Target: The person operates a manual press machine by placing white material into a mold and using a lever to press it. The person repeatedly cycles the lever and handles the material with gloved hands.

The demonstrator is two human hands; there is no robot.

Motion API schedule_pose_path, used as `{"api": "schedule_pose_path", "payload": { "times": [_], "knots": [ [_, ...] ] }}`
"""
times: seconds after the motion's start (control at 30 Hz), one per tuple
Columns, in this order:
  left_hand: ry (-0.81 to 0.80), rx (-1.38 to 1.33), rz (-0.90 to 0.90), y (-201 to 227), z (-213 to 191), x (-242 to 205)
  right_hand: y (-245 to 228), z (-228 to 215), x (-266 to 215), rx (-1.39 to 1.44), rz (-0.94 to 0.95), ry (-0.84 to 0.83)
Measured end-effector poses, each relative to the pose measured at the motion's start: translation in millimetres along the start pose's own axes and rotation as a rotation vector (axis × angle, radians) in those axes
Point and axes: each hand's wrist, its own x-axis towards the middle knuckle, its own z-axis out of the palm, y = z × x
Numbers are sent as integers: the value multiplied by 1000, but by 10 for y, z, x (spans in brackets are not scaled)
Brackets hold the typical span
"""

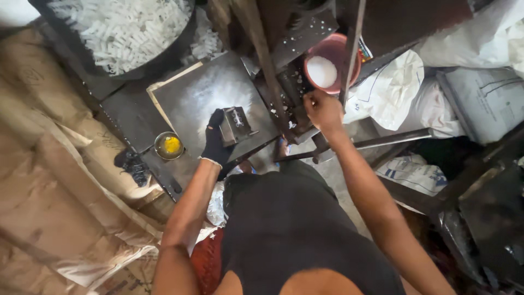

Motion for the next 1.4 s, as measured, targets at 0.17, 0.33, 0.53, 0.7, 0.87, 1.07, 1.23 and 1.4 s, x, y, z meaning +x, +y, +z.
{"api": "schedule_pose_path", "payload": {
  "times": [0.17,0.33,0.53,0.7,0.87,1.07,1.23,1.4],
  "knots": [
    [-229,84,98,380,712,-601,4,-17,-33,60,-25,6],
    [-341,1197,883,969,1491,-1420,-38,-72,-2,51,-98,-31],
    [-141,2063,1120,717,1498,-1002,-16,-93,36,51,-139,-30],
    [-1,2293,979,357,970,-303,-24,-91,115,51,-158,-42],
    [24,2321,921,238,794,-93,-50,-97,18,92,-116,-17],
    [-5,2201,769,230,806,13,-70,-105,1,72,-176,-15],
    [-224,2021,1002,465,546,-82,-185,-237,-92,255,-204,58],
    [-348,1624,728,872,10,-352,-502,-279,-465,446,-403,11]
  ]
}}
